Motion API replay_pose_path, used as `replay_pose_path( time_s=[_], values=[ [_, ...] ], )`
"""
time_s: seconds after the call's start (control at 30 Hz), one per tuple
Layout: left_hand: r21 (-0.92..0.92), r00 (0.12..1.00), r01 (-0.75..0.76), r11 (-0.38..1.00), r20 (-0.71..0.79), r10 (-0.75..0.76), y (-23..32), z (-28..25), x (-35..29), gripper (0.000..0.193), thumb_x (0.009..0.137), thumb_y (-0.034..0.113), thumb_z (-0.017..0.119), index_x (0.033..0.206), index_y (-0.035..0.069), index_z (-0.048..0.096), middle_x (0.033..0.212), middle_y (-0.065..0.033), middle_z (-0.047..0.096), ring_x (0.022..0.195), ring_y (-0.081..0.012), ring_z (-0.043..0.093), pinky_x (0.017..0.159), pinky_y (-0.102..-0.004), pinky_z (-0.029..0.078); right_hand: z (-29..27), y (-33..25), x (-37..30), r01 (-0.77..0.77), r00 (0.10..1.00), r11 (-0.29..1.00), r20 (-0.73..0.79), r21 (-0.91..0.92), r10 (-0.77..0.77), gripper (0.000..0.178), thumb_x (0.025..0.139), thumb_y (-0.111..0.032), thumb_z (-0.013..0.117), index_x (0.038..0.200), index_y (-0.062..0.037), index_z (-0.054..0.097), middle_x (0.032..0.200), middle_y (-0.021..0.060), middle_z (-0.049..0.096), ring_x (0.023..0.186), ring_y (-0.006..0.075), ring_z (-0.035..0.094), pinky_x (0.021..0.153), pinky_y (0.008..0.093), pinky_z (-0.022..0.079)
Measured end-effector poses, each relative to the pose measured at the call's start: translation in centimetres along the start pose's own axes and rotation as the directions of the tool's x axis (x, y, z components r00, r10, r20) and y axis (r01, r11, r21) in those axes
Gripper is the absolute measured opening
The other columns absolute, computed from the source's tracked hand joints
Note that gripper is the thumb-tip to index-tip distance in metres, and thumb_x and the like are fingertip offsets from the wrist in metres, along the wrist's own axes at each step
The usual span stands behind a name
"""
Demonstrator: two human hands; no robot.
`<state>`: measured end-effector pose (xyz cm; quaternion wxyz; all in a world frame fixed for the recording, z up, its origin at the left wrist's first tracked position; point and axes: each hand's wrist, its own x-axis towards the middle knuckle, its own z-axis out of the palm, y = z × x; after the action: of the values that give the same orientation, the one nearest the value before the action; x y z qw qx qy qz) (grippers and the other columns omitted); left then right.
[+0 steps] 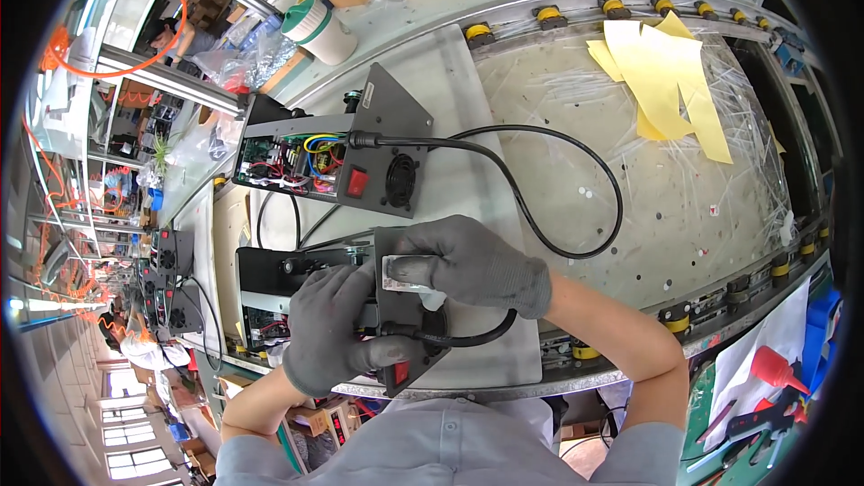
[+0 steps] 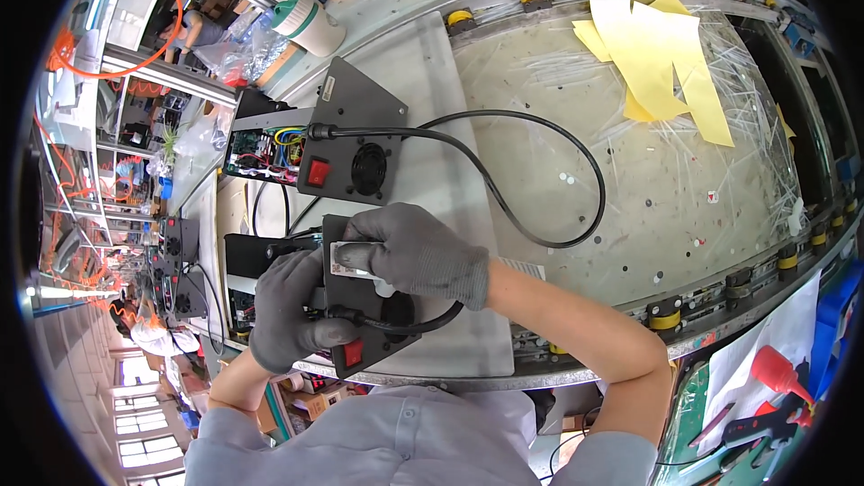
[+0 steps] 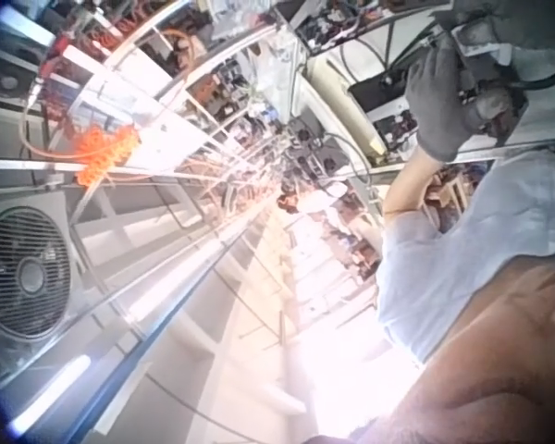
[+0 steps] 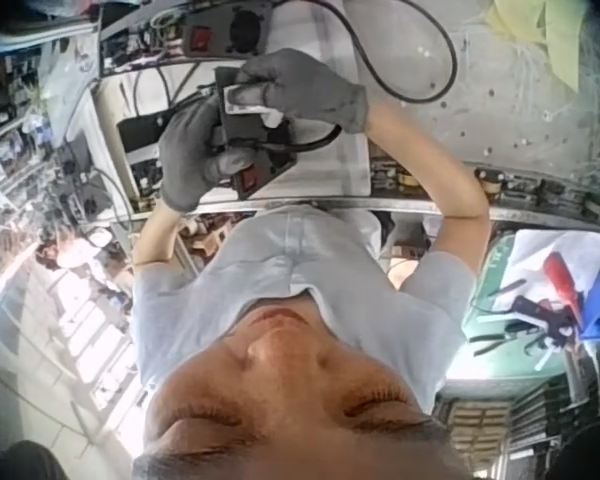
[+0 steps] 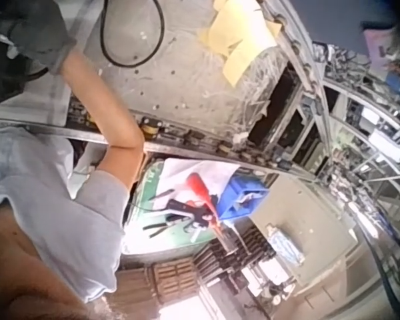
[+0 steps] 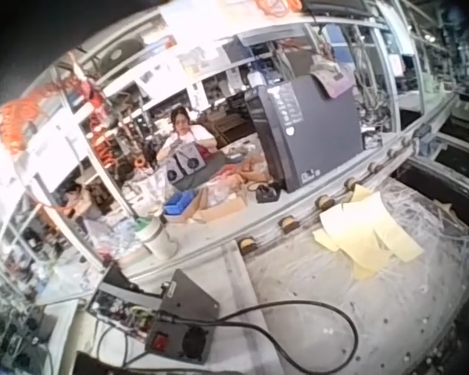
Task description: Assemble electronic power units on a conveyor belt using a glue gun, electric screwdriver, and oil dispenser.
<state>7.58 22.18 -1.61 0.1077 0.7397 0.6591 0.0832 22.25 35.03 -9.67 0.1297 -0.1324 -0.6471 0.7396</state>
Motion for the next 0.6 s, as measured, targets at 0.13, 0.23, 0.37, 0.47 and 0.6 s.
replay_pose_path(
  time_s=[0.13, 0.23, 0.37, 0.47, 0.6],
  values=[
    [0.018, 1.000, 0.024, 1.000, 0.009, -0.024, 0.10, -0.09, 0.07, 0.098, 0.059, 0.079, 0.054, 0.114, -0.002, 0.054, 0.078, -0.0126, 0.057, 0.072, -0.0323, 0.058, 0.068, -0.0396, 0.043, 0.21, 0.26, 0.10, -0.046, 0.999, 0.997, -0.014, 0.056, 0.047, 0.020, 0.086, -0.019, 0.062, 0.091, 0.0001, 0.062, 0.074, 0.0048, 0.063, 0.071, 0.0069, 0.054, 0.068, 0.0254, 0.046],
    [-0.007, 1.000, 0.023, 1.000, -0.002, -0.023, 0.04, 0.07, 0.09, 0.098, 0.059, 0.080, 0.054, 0.113, -0.002, 0.054, 0.076, -0.0124, 0.057, 0.071, -0.0320, 0.057, 0.067, -0.0393, 0.043, 0.15, 0.02, 0.11, -0.081, 0.997, 0.996, 0.004, 0.024, 0.081, 0.020, 0.086, -0.020, 0.061, 0.091, -0.0001, 0.062, 0.075, 0.0057, 0.063, 0.071, 0.0083, 0.055, 0.069, 0.0261, 0.046],
    [-0.006, 1.000, 0.019, 1.000, -0.007, -0.019, 0.00, 0.26, 0.11, 0.098, 0.059, 0.080, 0.054, 0.113, -0.002, 0.055, 0.076, -0.0124, 0.057, 0.070, -0.0319, 0.057, 0.066, -0.0393, 0.043, 0.05, 0.01, -0.05, -0.041, 0.999, 0.999, -0.009, 0.001, 0.041, 0.022, 0.086, -0.022, 0.061, 0.091, -0.0005, 0.062, 0.075, 0.0082, 0.063, 0.071, 0.0108, 0.056, 0.068, 0.0278, 0.046],
    [-0.019, 0.999, 0.039, 0.999, 0.016, -0.039, 0.10, 0.13, 0.09, 0.098, 0.058, 0.080, 0.054, 0.112, -0.002, 0.055, 0.076, -0.0127, 0.057, 0.071, -0.0319, 0.057, 0.067, -0.0393, 0.043, 0.10, -0.05, -0.09, -0.030, 0.999, 0.999, -0.015, -0.037, 0.029, 0.022, 0.085, -0.023, 0.062, 0.090, -0.0007, 0.062, 0.073, 0.0096, 0.063, 0.069, 0.0121, 0.057, 0.068, 0.0287, 0.046],
    [-0.017, 0.999, 0.043, 0.999, 0.016, -0.042, 0.04, 0.18, -0.04, 0.099, 0.058, 0.081, 0.054, 0.111, -0.002, 0.056, 0.076, -0.0131, 0.057, 0.072, -0.0325, 0.058, 0.067, -0.0401, 0.043, 0.17, -0.16, -0.03, -0.057, 0.998, 0.995, -0.023, -0.080, 0.055, 0.024, 0.085, -0.024, 0.063, 0.089, -0.0012, 0.062, 0.072, 0.0100, 0.063, 0.068, 0.0128, 0.057, 0.068, 0.0291, 0.047]
  ],
)
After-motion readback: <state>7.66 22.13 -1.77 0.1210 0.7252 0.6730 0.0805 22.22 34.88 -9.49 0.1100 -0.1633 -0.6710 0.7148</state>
